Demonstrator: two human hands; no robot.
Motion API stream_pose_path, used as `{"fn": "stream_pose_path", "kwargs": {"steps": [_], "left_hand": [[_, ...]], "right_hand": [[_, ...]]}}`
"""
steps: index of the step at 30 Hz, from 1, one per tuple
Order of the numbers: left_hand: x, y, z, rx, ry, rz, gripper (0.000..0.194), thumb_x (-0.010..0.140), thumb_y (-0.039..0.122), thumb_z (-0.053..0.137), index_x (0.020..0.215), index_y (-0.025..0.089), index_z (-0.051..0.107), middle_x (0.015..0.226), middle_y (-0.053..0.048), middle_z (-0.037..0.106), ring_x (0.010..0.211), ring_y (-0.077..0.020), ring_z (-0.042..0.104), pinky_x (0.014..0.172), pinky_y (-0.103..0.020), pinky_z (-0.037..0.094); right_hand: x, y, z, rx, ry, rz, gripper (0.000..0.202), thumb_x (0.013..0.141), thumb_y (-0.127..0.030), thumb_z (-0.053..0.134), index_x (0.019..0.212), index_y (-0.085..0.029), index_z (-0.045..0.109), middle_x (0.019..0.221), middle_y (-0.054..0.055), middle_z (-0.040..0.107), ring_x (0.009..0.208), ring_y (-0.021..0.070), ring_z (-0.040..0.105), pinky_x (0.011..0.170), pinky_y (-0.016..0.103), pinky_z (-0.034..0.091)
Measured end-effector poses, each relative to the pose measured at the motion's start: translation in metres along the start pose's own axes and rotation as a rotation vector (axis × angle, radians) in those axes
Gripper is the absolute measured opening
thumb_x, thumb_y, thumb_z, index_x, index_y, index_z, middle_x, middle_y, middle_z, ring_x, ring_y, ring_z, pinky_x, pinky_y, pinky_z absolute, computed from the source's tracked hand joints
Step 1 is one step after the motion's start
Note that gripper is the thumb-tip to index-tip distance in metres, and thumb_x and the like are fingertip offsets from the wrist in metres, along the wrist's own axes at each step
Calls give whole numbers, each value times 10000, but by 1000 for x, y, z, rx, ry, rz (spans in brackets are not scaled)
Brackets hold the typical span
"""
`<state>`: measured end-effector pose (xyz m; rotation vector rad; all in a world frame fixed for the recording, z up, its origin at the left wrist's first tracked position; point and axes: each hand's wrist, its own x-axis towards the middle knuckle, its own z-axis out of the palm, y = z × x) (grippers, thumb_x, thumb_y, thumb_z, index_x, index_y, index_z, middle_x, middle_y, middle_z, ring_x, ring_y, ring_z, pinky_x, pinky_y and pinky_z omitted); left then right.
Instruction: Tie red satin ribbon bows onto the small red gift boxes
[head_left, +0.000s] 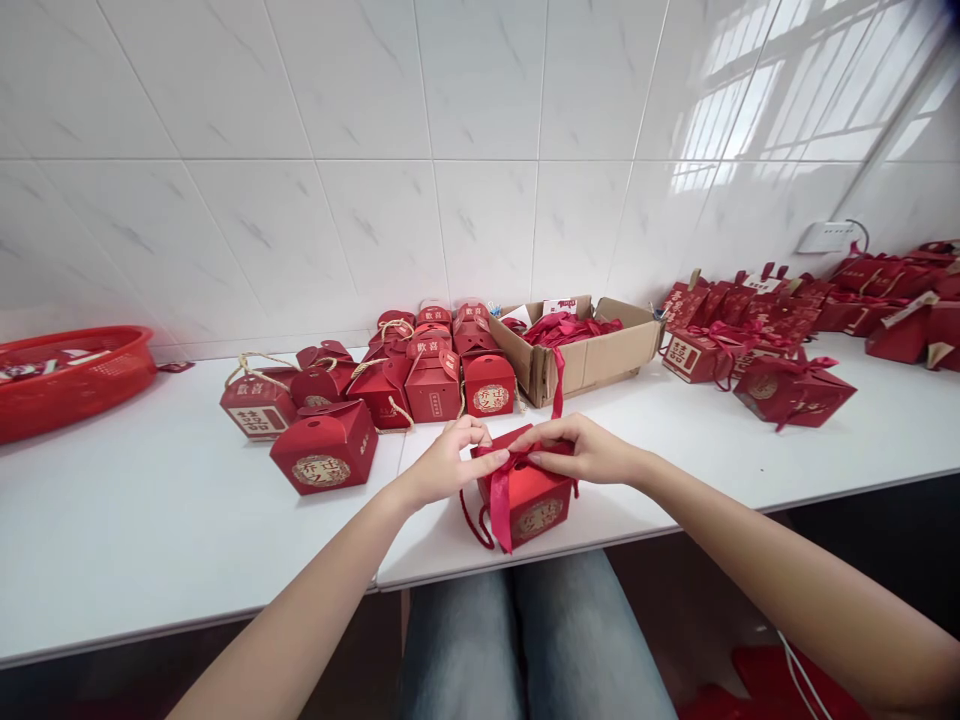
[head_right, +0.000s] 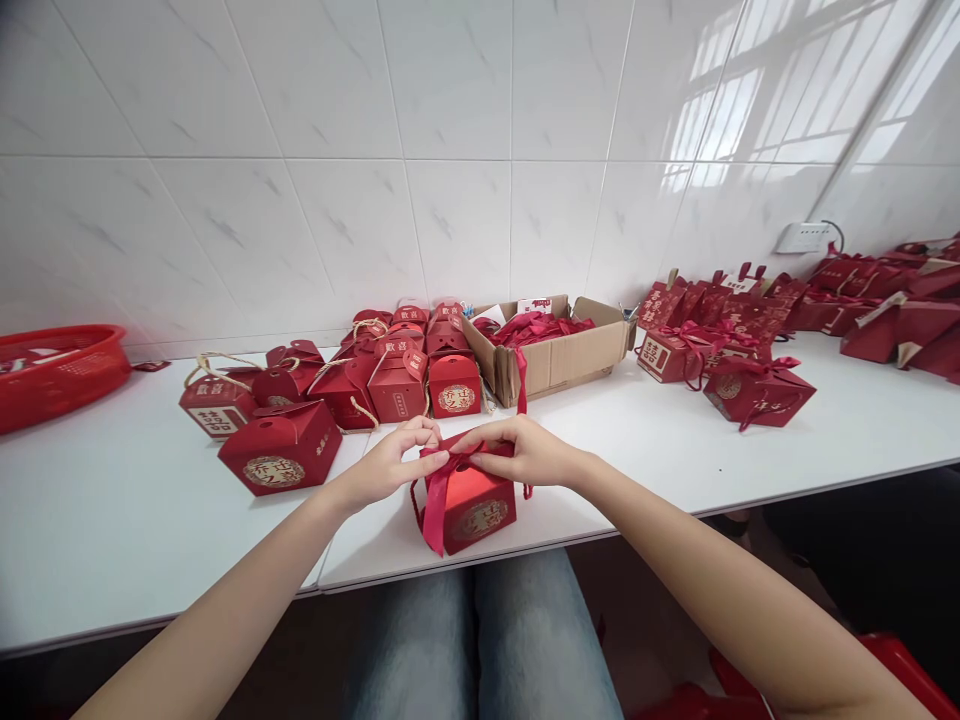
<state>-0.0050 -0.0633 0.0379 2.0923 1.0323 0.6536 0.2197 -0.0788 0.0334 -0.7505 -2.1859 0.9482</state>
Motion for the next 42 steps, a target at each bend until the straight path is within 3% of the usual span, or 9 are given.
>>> {"fn": "stream_pose_path", "kwargs": {"steps": [5, 9, 18, 21, 24, 30, 32, 36, 42], "left_hand": [[1, -1, 2, -103, 28, -38, 385, 830, 523, 461, 638, 191, 492, 815, -20, 452, 853, -184, 478, 812, -307, 391], [1, -1, 3, 14, 77, -37, 366, 753, 505, 588, 627, 185, 464, 846, -5, 430, 760, -153, 476, 734, -295, 395], [7, -12, 8, 141, 187, -29, 397, 758, 508, 585, 593, 182, 432, 842, -9, 443, 796, -169, 483, 761, -314, 391], [8, -10, 9, 81, 179, -17, 410, 749, 500, 596, 590, 182, 391, 801, 3, 431, 724, -142, 468, 703, -286, 398], [9, -6, 9, 66, 154, -11, 416, 721, 514, 625, 607, 186, 394, 788, 8, 436, 713, -138, 470, 686, -274, 401], [10, -7, 5, 85, 175, -6, 382, 684, 537, 666, 729, 198, 496, 919, -21, 562, 864, -184, 545, 812, -308, 423], [8, -8, 3, 88, 178, 14, 378, 697, 527, 658, 697, 198, 471, 927, -26, 579, 908, -195, 552, 844, -320, 421], [6, -4, -1, 61, 152, 9, 416, 710, 513, 651, 608, 186, 415, 999, -43, 585, 963, -206, 557, 873, -335, 418], [9, 4, 3, 18, 121, -51, 396, 651, 508, 697, 579, 172, 501, 1023, -57, 589, 872, -206, 587, 823, -357, 441]], "right_hand": [[-2, 0, 5, -37, -37, -5, 317, 852, -127, 479, 1098, -138, 678, 1057, 64, 704, 941, 157, 656, 809, 238, 503], [-3, -3, 6, -80, -68, -21, 363, 824, -67, 454, 1086, -153, 691, 1066, 48, 704, 954, 154, 656, 837, 234, 494], [-3, -10, 4, -230, -85, -33, 386, 797, -58, 449, 1079, -141, 699, 985, 63, 724, 809, 132, 663, 701, 206, 485], [-3, -7, 3, -219, -27, -62, 327, 819, -90, 466, 1038, -143, 704, 932, 67, 721, 773, 127, 644, 681, 217, 479], [-4, -4, 4, -212, 120, -52, 229, 843, -161, 513, 997, -167, 682, 920, 65, 691, 787, 130, 615, 680, 233, 480], [-22, 0, 6, -149, 487, 178, 331, 840, -405, 573, 1080, -196, 483, 1100, 105, 552, 860, 167, 594, 672, 309, 533], [-32, -3, 6, -132, 455, 261, 371, 820, -457, 592, 1051, -193, 473, 1073, 107, 571, 876, 185, 603, 685, 333, 541], [-49, -5, 9, -167, 256, 297, 354, 783, -415, 648, 1023, -198, 506, 1059, 90, 611, 942, 193, 608, 773, 346, 530], [-49, -3, 21, -255, 364, 269, 101, 834, -289, 560, 830, -189, 576, 775, 31, 649, 655, 132, 579, 623, 270, 493]]}}
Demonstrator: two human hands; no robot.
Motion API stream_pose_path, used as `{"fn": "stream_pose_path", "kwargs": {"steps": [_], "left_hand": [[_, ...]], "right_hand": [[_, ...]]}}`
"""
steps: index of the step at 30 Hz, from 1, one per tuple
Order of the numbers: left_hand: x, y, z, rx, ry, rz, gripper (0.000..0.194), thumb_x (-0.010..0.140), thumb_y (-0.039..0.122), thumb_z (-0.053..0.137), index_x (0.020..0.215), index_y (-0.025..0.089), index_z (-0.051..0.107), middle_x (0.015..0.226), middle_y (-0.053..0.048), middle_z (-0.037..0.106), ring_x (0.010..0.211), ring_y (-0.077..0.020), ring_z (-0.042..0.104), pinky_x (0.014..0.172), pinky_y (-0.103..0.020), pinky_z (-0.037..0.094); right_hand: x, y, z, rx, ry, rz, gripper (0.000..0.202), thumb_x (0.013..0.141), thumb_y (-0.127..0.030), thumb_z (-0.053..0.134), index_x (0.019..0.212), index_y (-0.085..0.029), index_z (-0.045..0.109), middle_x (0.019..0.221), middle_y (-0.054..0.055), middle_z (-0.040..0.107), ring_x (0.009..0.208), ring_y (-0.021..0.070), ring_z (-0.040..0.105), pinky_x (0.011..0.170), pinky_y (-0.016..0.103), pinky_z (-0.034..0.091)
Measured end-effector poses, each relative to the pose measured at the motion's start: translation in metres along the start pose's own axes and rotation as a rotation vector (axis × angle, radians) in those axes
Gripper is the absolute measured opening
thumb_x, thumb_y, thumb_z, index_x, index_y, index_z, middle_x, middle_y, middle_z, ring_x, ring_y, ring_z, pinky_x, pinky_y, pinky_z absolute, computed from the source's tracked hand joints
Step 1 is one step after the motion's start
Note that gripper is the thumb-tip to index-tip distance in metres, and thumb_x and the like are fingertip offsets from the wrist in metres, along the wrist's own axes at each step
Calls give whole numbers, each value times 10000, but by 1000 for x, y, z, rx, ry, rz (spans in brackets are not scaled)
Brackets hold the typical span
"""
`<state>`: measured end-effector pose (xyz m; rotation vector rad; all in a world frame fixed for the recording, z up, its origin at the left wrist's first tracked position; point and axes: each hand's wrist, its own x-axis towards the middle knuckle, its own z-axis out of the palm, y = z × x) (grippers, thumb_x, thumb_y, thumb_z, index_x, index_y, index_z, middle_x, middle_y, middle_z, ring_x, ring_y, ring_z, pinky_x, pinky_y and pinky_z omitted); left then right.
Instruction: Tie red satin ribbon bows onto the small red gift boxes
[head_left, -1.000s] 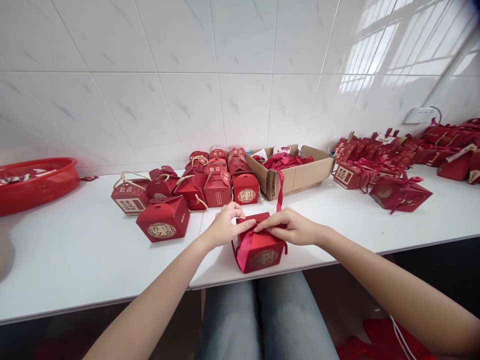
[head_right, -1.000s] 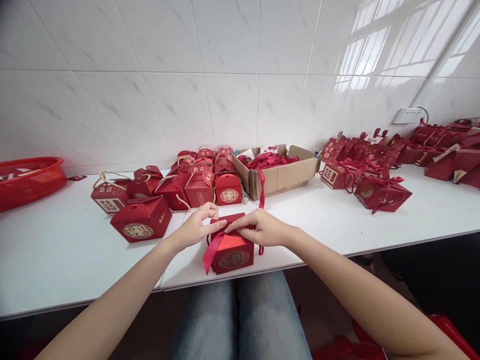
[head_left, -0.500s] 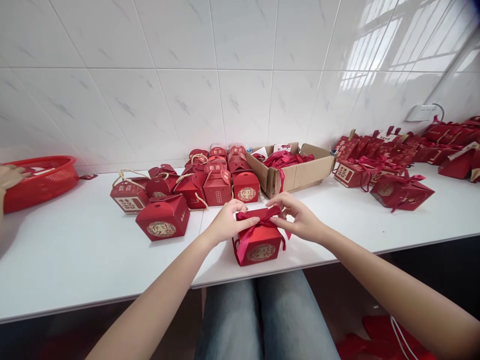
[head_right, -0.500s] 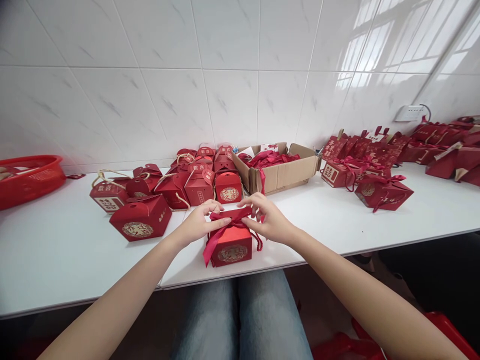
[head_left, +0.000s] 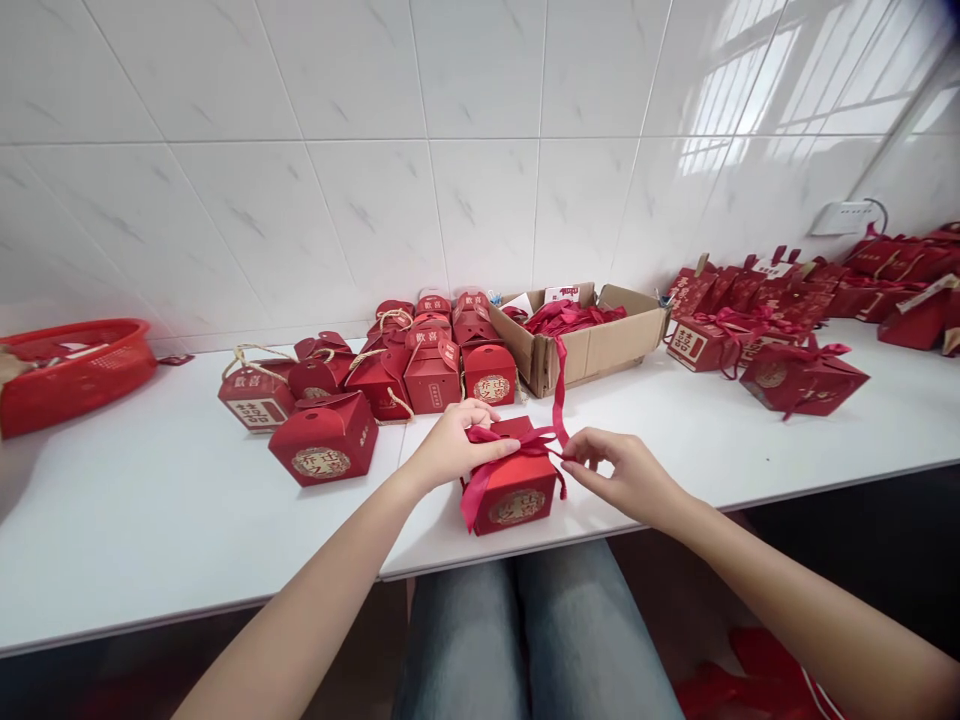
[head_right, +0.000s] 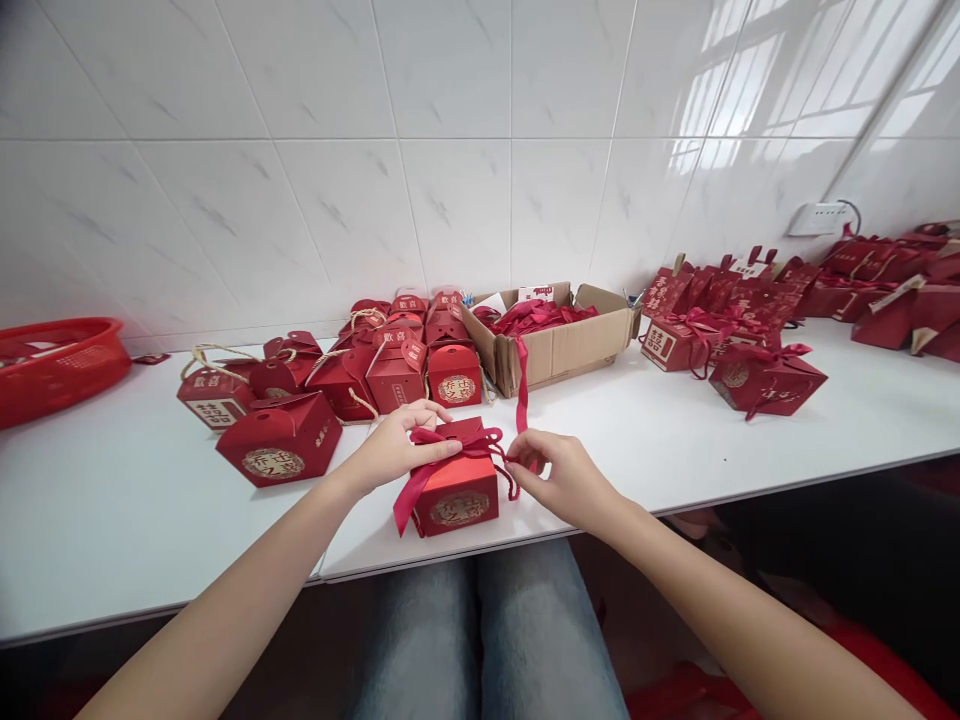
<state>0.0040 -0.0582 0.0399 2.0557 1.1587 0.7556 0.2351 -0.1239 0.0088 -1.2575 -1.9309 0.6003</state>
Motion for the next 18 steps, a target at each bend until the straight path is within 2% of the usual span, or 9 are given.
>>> {"fn": "stream_pose_path", "kwargs": {"steps": [5, 10, 16, 18], "left_hand": [[0, 1, 5, -67, 15, -35, 417, 663, 515, 694, 527, 165, 513, 1084, -67, 572, 911, -215, 590, 887, -368, 424], [1, -6, 10, -132, 43, -30, 419, 698, 517, 673, 529, 168, 514, 1033, -64, 572, 961, -220, 583, 903, -357, 414], [2, -12, 19, -117, 96, -19, 508, 701, 493, 672, 480, 178, 341, 975, -53, 543, 946, -207, 569, 895, -339, 419], [2, -12, 22, -83, 121, -13, 510, 700, 492, 671, 485, 181, 329, 974, -49, 530, 918, -202, 566, 881, -335, 426]], "right_hand": [[-7, -17, -1, -86, 110, -184, 94, 847, -217, 550, 778, -189, 606, 715, 37, 628, 628, 133, 557, 590, 254, 461], [-16, -32, 9, -143, 114, -419, 135, 884, -154, 488, 859, -178, 618, 763, 67, 605, 697, 145, 575, 632, 253, 483], [-21, -36, 29, -279, 74, -490, 208, 899, -113, 424, 872, -170, 622, 777, 84, 598, 713, 156, 567, 624, 258, 476], [-22, -36, 35, -294, 52, -525, 229, 895, -88, 412, 876, -167, 626, 776, 82, 601, 711, 156, 563, 614, 254, 467]]}}
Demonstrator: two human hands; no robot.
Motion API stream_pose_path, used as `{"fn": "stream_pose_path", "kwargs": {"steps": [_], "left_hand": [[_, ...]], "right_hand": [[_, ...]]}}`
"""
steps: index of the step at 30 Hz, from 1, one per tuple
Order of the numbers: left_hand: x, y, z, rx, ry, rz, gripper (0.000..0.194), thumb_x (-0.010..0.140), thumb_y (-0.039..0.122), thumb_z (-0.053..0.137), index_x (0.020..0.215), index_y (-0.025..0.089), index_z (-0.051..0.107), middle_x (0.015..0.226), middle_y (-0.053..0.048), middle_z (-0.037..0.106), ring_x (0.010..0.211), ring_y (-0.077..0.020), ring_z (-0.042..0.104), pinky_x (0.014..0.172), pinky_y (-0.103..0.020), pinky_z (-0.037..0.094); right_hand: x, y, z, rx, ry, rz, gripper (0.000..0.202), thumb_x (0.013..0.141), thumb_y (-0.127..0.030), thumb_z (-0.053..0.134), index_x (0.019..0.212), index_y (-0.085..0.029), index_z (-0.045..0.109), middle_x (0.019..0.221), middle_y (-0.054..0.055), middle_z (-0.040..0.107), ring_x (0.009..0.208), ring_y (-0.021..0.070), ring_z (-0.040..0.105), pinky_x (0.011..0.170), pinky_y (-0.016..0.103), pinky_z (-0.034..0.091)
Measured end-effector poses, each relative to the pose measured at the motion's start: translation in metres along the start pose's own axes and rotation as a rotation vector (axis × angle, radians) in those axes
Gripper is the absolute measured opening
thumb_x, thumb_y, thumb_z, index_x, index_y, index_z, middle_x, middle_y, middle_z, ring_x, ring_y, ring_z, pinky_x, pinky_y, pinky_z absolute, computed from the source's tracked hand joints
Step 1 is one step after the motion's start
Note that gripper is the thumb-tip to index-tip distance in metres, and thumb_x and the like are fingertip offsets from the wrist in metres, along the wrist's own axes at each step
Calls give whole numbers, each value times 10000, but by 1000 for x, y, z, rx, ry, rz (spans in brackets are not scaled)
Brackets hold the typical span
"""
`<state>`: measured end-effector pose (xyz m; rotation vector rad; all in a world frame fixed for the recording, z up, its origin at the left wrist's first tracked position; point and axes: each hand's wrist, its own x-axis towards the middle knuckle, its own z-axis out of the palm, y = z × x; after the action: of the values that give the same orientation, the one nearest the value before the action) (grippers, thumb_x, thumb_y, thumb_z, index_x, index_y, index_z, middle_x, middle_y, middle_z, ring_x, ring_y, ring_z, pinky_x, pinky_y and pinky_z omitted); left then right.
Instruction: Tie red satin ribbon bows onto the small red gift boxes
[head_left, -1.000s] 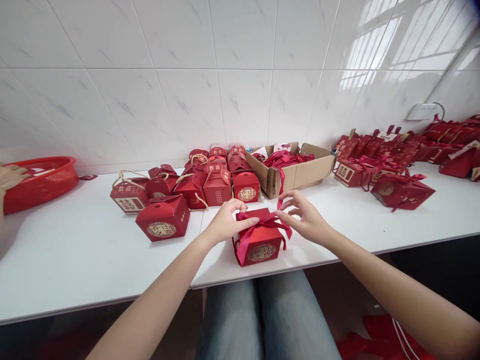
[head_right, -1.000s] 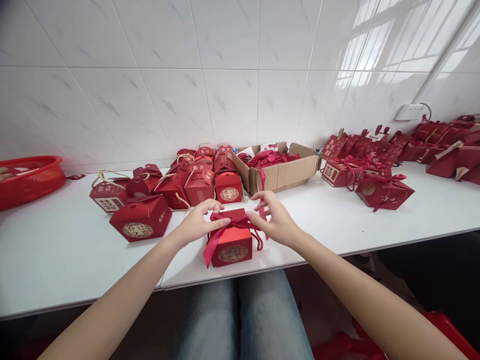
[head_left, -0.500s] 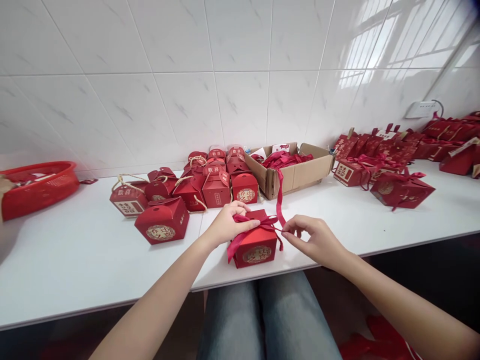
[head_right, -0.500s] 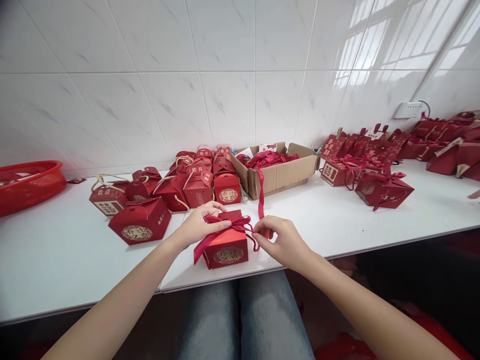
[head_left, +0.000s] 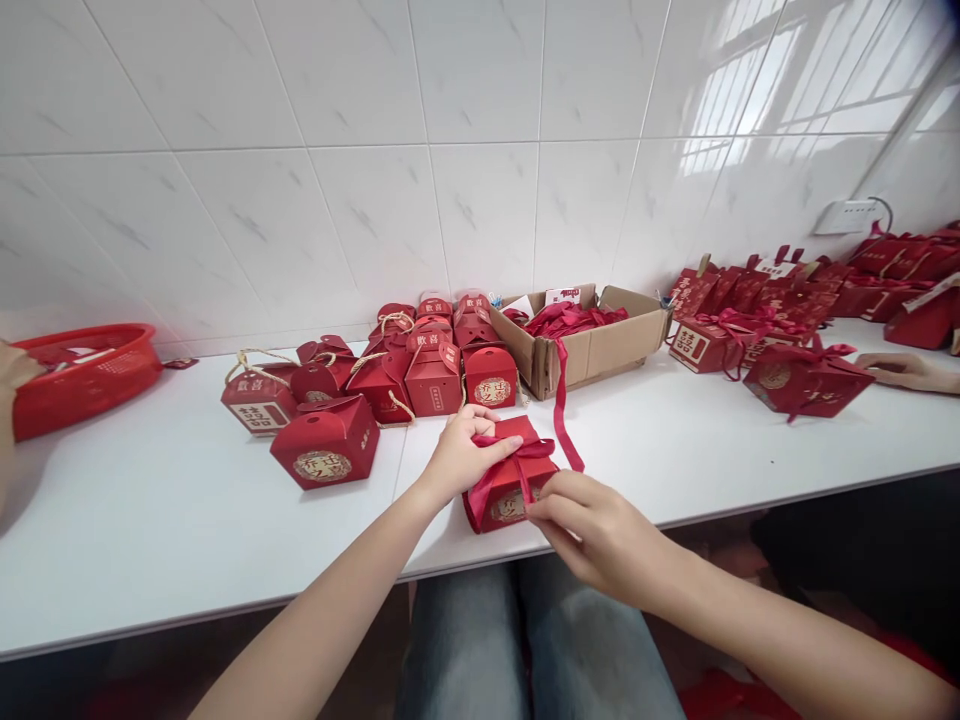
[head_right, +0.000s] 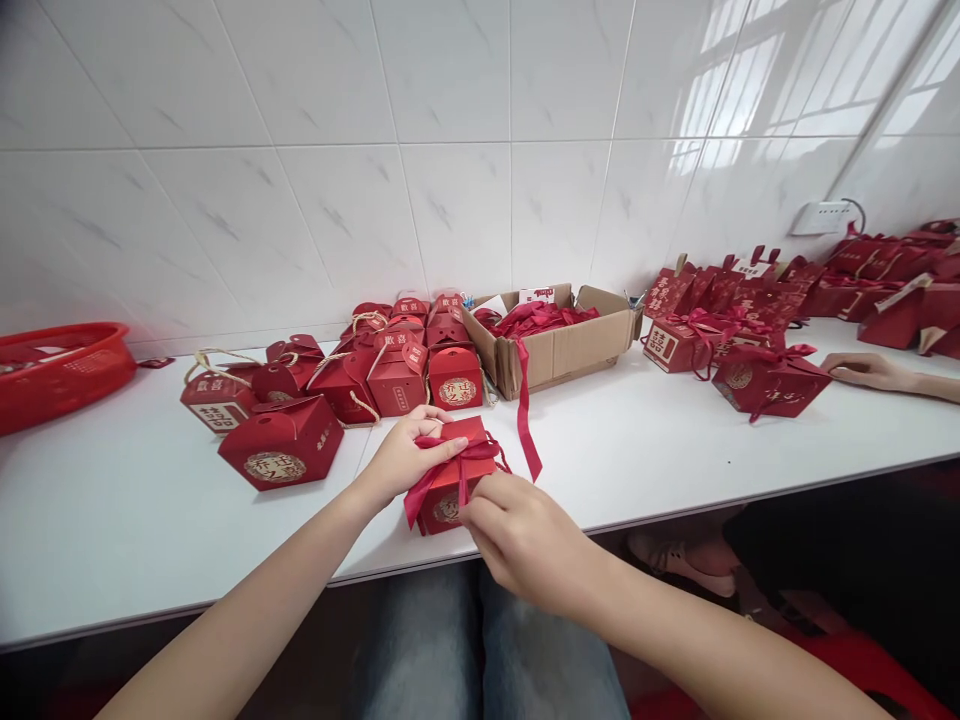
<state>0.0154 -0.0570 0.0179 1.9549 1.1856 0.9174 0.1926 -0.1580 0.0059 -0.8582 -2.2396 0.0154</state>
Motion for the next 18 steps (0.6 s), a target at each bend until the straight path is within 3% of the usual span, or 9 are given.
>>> {"fn": "stream_pose_path", "kwargs": {"steps": [2, 4, 8, 10, 12, 15, 18], "left_hand": [[0, 0, 1, 14, 10, 7, 501, 705, 492, 668, 493, 181, 336, 978, -47, 526, 911, -199, 567, 872, -330, 429], [-1, 1, 0, 11, 2, 12, 504, 715, 505, 657, 495, 180, 341, 973, -47, 530, 922, -201, 571, 874, -326, 426], [-1, 2, -3, 12, -26, -25, 463, 698, 574, 648, 550, 175, 465, 1032, -58, 550, 914, -203, 581, 849, -322, 432], [-1, 2, -4, 10, -24, -20, 476, 696, 587, 643, 547, 175, 456, 1035, -61, 559, 905, -199, 585, 836, -314, 435], [-1, 2, -5, 9, -15, 11, 510, 706, 581, 638, 519, 178, 387, 1000, -59, 574, 905, -196, 586, 838, -308, 435], [-2, 3, -6, 30, -13, 28, 513, 703, 574, 645, 538, 184, 356, 976, -53, 593, 907, -197, 581, 826, -311, 444], [-4, 5, -7, 67, -16, 34, 488, 685, 570, 664, 540, 181, 408, 1000, -53, 600, 931, -209, 580, 834, -321, 447]], "right_hand": [[1, 0, 3, 49, -20, -19, 213, 899, -102, 431, 900, -175, 631, 789, 75, 610, 716, 152, 566, 616, 251, 467], [4, 5, 0, 134, 35, 52, 155, 906, -172, 479, 938, -185, 630, 821, 71, 617, 737, 150, 577, 650, 258, 478], [19, 27, -12, 189, 266, 398, 217, 915, -324, 475, 1027, -183, 595, 899, 87, 615, 778, 166, 589, 669, 287, 493], [27, 40, -16, 251, 212, 544, 271, 901, -383, 475, 1043, -178, 580, 948, 93, 626, 779, 169, 600, 640, 284, 499], [32, 49, -16, 355, 70, 641, 307, 860, -427, 525, 1019, -171, 580, 938, 82, 637, 727, 156, 602, 611, 276, 498], [36, 57, -14, 487, -86, 701, 318, 789, -418, 610, 972, -161, 574, 837, 49, 626, 628, 129, 569, 549, 259, 474], [38, 59, -12, 589, -97, 704, 279, 768, -360, 617, 956, -161, 563, 826, 37, 605, 637, 123, 561, 544, 249, 459]]}}
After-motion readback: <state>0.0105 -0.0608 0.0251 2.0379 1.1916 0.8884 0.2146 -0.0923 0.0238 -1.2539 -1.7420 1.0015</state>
